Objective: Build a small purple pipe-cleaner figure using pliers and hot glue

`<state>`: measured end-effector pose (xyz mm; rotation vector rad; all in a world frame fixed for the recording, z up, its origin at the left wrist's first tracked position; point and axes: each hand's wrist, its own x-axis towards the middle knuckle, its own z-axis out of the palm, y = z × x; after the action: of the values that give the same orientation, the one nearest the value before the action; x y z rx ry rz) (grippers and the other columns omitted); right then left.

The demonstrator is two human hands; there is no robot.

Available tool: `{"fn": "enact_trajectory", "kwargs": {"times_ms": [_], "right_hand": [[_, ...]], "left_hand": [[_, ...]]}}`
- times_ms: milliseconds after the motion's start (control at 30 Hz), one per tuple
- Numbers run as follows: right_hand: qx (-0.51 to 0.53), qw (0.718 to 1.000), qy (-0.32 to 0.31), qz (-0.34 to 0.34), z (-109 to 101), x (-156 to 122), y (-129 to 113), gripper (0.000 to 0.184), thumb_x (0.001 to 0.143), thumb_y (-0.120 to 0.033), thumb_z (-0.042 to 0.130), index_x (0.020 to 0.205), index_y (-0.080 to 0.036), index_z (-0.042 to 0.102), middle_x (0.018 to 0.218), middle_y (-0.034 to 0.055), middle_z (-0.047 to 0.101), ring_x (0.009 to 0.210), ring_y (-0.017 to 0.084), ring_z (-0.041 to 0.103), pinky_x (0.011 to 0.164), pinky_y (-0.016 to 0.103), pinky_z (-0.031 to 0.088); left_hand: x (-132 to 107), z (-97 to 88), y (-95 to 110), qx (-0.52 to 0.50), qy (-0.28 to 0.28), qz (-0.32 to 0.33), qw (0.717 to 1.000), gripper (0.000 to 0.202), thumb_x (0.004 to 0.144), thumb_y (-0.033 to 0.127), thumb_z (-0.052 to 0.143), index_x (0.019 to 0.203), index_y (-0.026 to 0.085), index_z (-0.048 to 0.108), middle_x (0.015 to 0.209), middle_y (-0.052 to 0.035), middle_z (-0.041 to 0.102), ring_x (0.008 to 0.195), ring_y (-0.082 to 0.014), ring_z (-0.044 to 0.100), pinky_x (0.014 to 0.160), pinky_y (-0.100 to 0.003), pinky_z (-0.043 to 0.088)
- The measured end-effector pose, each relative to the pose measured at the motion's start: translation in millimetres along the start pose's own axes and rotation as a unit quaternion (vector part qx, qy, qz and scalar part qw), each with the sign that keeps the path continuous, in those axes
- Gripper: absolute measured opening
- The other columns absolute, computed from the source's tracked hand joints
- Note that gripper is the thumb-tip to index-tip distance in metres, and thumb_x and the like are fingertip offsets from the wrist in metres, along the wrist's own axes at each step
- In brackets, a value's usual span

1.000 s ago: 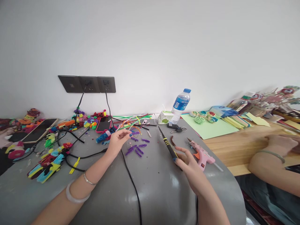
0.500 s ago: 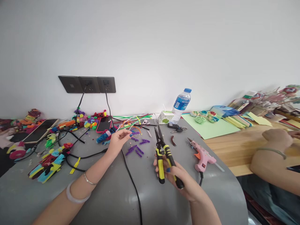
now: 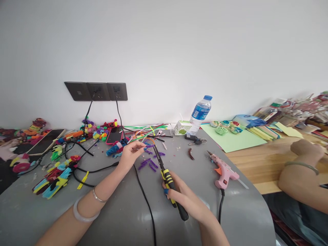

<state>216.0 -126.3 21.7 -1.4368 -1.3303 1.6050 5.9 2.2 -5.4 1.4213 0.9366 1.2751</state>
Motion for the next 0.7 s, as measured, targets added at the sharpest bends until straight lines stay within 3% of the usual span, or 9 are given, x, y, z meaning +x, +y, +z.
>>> {"fn": "enact_trajectory", "kwargs": {"times_ms": [133, 400, 600, 700], "right_hand": [[-0.012, 1.0, 0.026, 0.002, 1.6, 2.4, 4.3, 0.033, 0.072, -0.032, 0.062, 0.104, -0.021, 0.059, 0.092, 0.0036, 0.059, 0.081, 0.019, 0.053, 0.068, 0.029, 0.045], [0.009, 0.999, 0.038, 0.007, 1.4, 1.2, 6.5, 0.051, 0.071, -0.036, 0.064, 0.118, -0.019, 0.057, 0.101, 0.0069, 0.063, 0.098, 0.026, 0.056, 0.076, 0.033, 0.046], [0.001, 1.0, 0.019, 0.009, 3.0, 3.2, 9.4, 0.041, 0.072, -0.034, 0.063, 0.111, -0.02, 0.059, 0.096, 0.004, 0.061, 0.083, 0.02, 0.054, 0.071, 0.03, 0.044], [0.004, 1.0, 0.024, 0.005, 3.9, 3.7, 10.3, 0.042, 0.072, -0.034, 0.062, 0.112, -0.021, 0.058, 0.097, 0.0043, 0.061, 0.087, 0.021, 0.054, 0.071, 0.03, 0.044]], "left_hand": [[-0.4, 0.1, -0.9, 0.001, -0.007, -0.005, 1.0, 0.021, 0.074, 0.037, 0.072, 0.08, 0.016, 0.071, 0.078, -0.0037, 0.067, 0.061, -0.0131, 0.057, 0.055, -0.025, 0.051], [-1.2, 0.8, 0.3, 0.004, -0.003, -0.004, 1.0, 0.021, 0.074, 0.036, 0.072, 0.079, 0.017, 0.071, 0.076, -0.0038, 0.067, 0.062, -0.0138, 0.058, 0.055, -0.025, 0.05], [-1.1, 0.9, 0.1, 0.017, -0.009, 0.011, 1.0, 0.017, 0.075, 0.033, 0.071, 0.079, 0.017, 0.072, 0.079, -0.0048, 0.07, 0.071, -0.0162, 0.062, 0.058, -0.024, 0.049], [-1.0, 0.6, 0.3, 0.021, -0.005, 0.016, 1.0, 0.014, 0.075, 0.031, 0.07, 0.078, 0.017, 0.072, 0.079, -0.0045, 0.07, 0.071, -0.0159, 0.063, 0.057, -0.023, 0.047]]}}
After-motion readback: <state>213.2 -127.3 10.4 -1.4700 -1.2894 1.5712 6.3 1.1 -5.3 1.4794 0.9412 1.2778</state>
